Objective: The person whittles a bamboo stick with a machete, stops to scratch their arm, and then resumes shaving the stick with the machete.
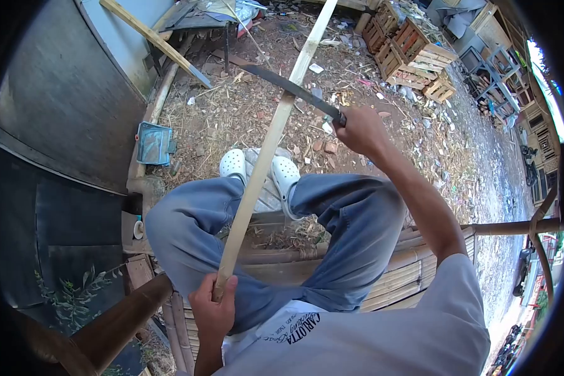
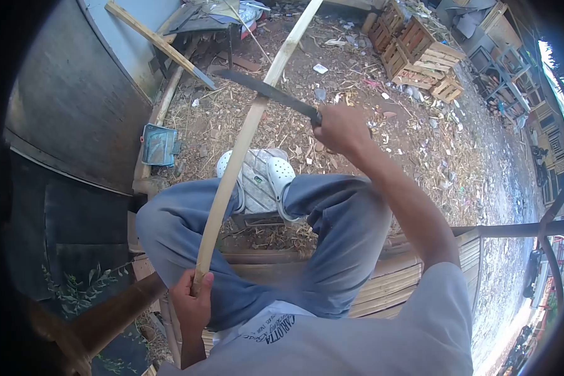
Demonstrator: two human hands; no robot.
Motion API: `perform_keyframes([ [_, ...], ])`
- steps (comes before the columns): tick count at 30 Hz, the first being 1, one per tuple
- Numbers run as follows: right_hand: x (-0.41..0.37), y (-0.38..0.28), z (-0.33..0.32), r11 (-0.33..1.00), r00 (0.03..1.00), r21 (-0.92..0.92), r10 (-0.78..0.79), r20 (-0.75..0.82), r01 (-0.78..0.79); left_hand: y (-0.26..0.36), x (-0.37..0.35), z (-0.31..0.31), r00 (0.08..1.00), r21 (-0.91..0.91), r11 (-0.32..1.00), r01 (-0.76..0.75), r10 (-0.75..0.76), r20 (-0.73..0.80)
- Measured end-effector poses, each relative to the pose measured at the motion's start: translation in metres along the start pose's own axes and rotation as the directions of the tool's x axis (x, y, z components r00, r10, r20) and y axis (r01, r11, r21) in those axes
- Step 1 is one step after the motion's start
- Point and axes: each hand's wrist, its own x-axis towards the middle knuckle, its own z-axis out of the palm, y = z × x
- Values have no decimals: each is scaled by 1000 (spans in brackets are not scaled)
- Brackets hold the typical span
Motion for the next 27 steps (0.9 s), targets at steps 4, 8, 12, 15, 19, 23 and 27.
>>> perform_keyframes([
  [4, 4, 1, 3, 992, 999, 122, 39, -3, -38, -10, -3, 3, 999, -44, 998, 54, -54, -2],
  [8, -59, -61, 24, 944, 922, 36, -329, 206, 329, -3, -3, 3, 996, -36, 997, 74, -75, -40],
  [12, 9, -31, 9, 998, 995, 54, -29, 91, 24, -6, -10, -5, 998, 69, 996, 48, -46, -32],
  [15, 1, -40, 6, 990, 994, 110, -91, 64, 84, -9, -12, -5, 999, 107, 993, 38, -37, -18],
  [19, -47, -59, 30, 941, 919, 29, -335, 206, 337, -9, -11, 0, 999, 94, 995, 42, -38, -39],
  [23, -5, -31, 10, 999, 995, 34, -23, 95, 20, -4, -12, 3, 993, 72, 996, 59, -52, -105],
  [27, -76, -77, 32, 940, 905, 65, -341, 254, 336, 0, -8, 15, 990, 38, 997, 67, -62, -126],
])
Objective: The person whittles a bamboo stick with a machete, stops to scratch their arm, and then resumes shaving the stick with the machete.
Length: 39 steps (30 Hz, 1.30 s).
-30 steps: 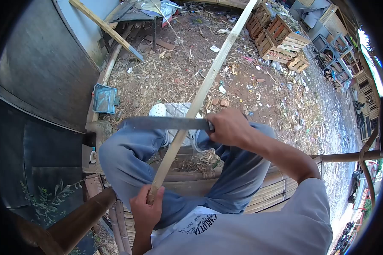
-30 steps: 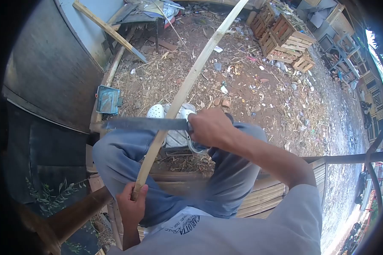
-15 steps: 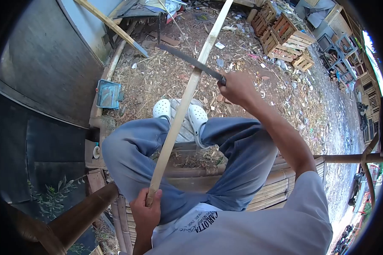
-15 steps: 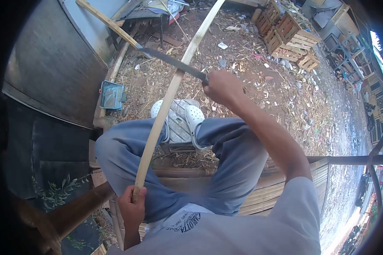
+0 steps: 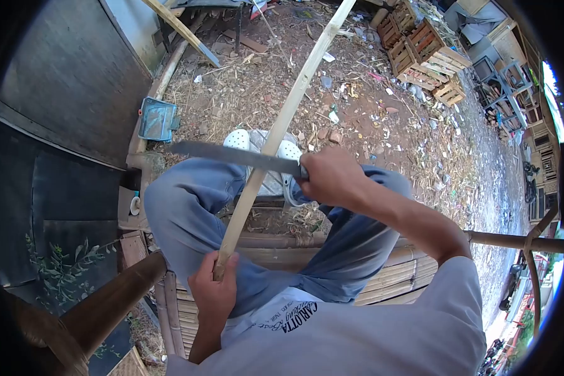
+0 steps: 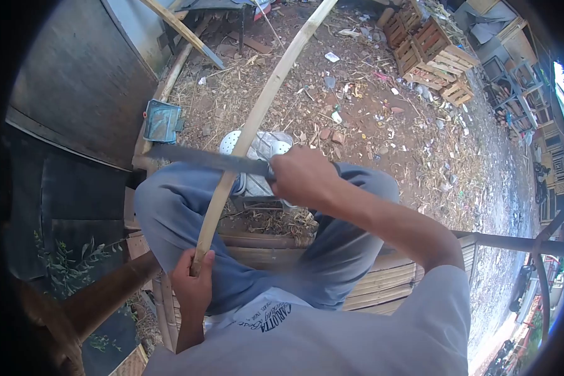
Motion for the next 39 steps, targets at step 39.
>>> perform_keyframes([
  [39, 38, 33, -50, 962, 954, 55, 272, -129, -267, 9, 27, -13, 992, -202, 977, 64, -41, 118],
])
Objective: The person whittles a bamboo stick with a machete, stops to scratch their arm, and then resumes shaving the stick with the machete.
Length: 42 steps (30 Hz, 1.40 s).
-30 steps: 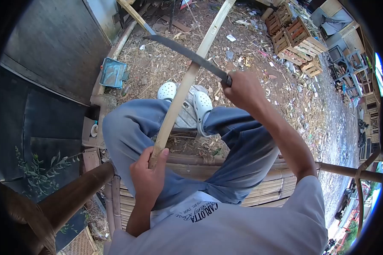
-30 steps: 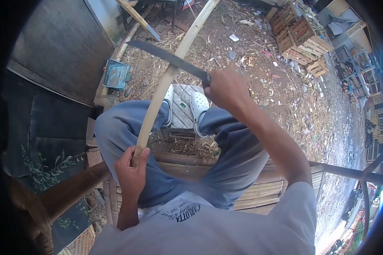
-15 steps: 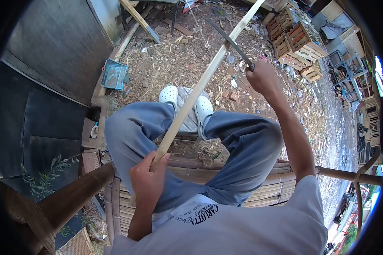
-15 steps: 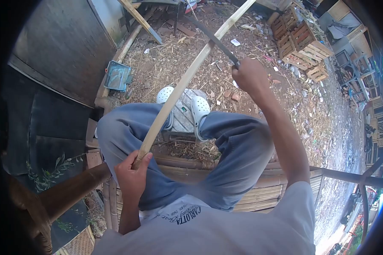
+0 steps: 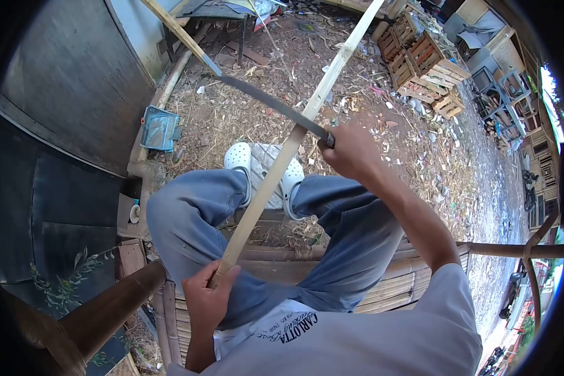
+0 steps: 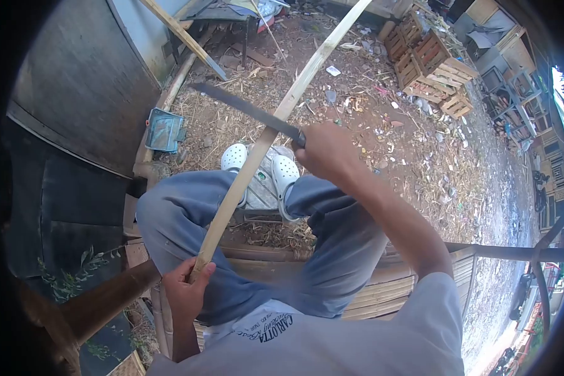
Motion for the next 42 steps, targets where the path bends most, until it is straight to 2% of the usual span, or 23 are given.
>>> perform_keyframes([
  [2, -14, -10, 23, 991, 988, -6, -136, 71, 137, -1, -1, -3, 1000, 41, 999, 25, -25, 14],
  [3, -10, -5, 24, 975, 982, 141, -180, 52, 171, -3, -1, -4, 1000, 47, 999, 26, -27, 16],
  [4, -2, 7, 19, 974, 982, 150, -179, 53, 169, -4, -2, -5, 998, 21, 998, 54, -54, 18],
  [5, 10, 23, 11, 786, 989, 617, -54, 139, -44, -5, -2, -9, 997, -2, 997, 77, -77, 20],
  [6, 16, 24, 3, 367, 964, 896, 6, 267, -250, -6, -1, -14, 997, 8, 998, 69, -69, 15],
  [8, 16, 17, -18, 65, 969, 984, 197, 151, -167, -9, 2, -22, 998, 11, 998, 63, -63, 13],
  [9, 24, 24, -24, -17, 970, 991, 199, 136, -136, -8, 5, -24, 998, 7, 998, 57, -58, 9],
  [11, 33, 15, -34, 1, 971, 996, 224, 84, -86, -5, 13, -28, 998, -77, 995, 63, -62, 19],
  [14, 46, 6, -30, 17, 980, 1000, 197, -19, 16, 2, 22, -33, 999, -48, 999, 26, -25, 25],
  [18, 54, -3, -14, -104, 992, 992, 115, -55, 67, 6, 23, -44, 997, 15, 999, 29, -30, 72],
  [21, 47, -8, -5, -137, 988, 988, 145, -45, 65, 15, 27, -49, 962, 43, 982, 182, -187, 200],
  [23, 33, -16, -3, -98, 989, 994, 140, -36, 50, 24, 32, -45, 949, 221, 969, 109, -168, 268],
  [24, 25, -19, 0, -52, 991, 998, 128, -33, 40, 32, 33, -41, 949, 213, 970, 120, -176, 263],
  [26, 14, -27, 3, -53, 992, 997, 117, -47, 54, 51, 38, -30, 970, 274, 962, 1, -68, 233],
  [27, 6, -33, 3, -46, 993, 997, 108, -51, 56, 56, 42, -21, 973, 263, 965, 19, -79, 218],
  [29, -6, -40, 10, -7, 996, 999, 76, -45, 46, 61, 51, -2, 985, 229, 961, -154, 131, 114],
  [34, -22, -43, 17, 191, 999, 981, 36, 36, -42, 46, 62, 20, 979, 50, 994, -98, 87, 187],
  [36, -37, -42, 13, 640, 986, 751, -101, -129, 164, 41, 57, 23, 981, 33, 995, -93, 86, 174],
  [37, -44, -45, 10, 774, 989, 617, -141, -51, 142, 40, 58, 22, 982, 32, 995, -92, 85, 167],
  [38, -48, -45, 17, 772, 989, 620, -142, -46, 140, 39, 59, 21, 983, 34, 995, -93, 86, 159],
  [40, -56, -47, 36, 881, 911, 273, -411, 38, 386, 34, 56, 22, 983, 11, 995, -102, 99, 157],
  [41, -58, -58, 30, 927, 908, 132, -370, 195, 350, 32, 54, 23, 981, -16, 993, -115, 116, 156],
  [42, -56, -57, 34, 929, 911, 140, -365, 191, 342, 33, 53, 21, 980, -7, 993, -117, 116, 164],
])
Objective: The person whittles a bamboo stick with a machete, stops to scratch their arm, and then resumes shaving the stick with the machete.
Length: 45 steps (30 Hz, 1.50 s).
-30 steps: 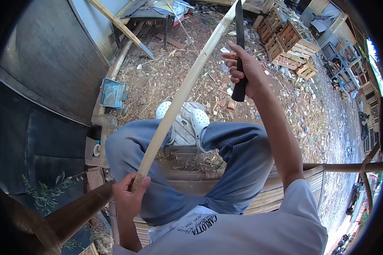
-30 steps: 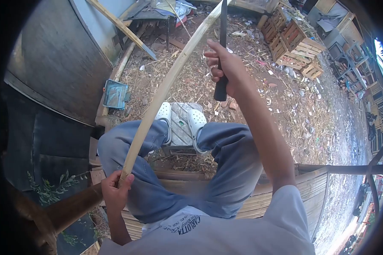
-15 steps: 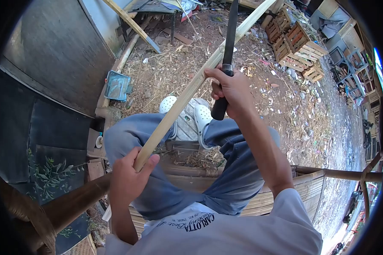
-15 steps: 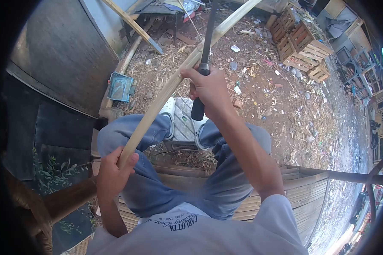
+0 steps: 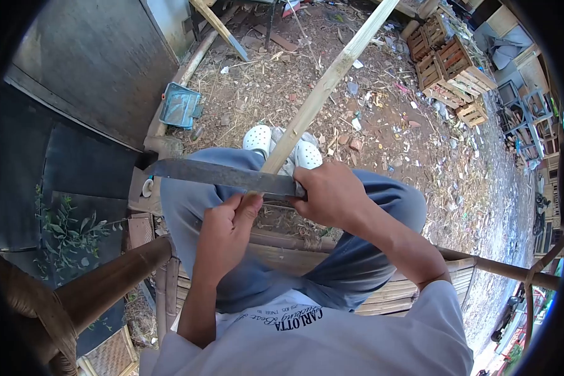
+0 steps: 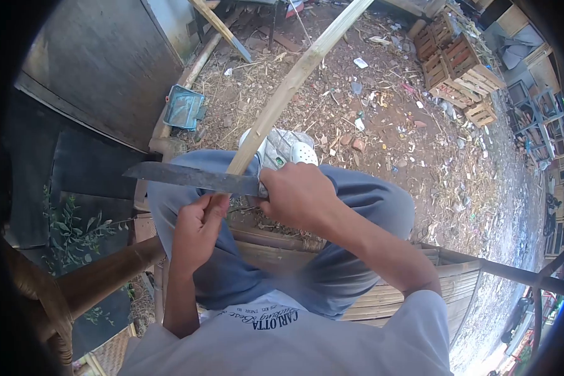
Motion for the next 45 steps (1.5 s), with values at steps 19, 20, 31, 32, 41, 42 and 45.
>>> perform_keyframes([
  [19, 11, 21, 0, 988, 987, -85, 116, -109, -126, 0, -21, -3, 997, 140, 987, 76, -74, -23],
  [20, 1, 12, 9, 992, 997, -110, 49, -67, -56, -1, -22, 2, 996, 114, 989, 92, -92, -8],
  [31, -6, 20, 10, 989, 987, -123, 66, -145, -84, -1, -32, 1, 998, 117, 992, 48, -43, -47],
  [32, 5, 30, 3, 981, 963, -85, 153, -222, -175, -2, -33, -3, 996, 145, 985, 89, -84, -38],
  [41, 8, 36, -4, 972, 958, -62, 211, -193, -226, -13, -41, 1, 995, 172, 982, 72, -59, -78],
  [42, 14, 41, -9, 956, 942, -89, 255, -219, -279, -15, -44, 2, 996, 169, 983, 67, -54, -76],
  [45, -13, 12, 3, 988, 994, -120, 90, -62, -97, -18, -52, 7, 996, 169, 983, 68, -56, -70],
])
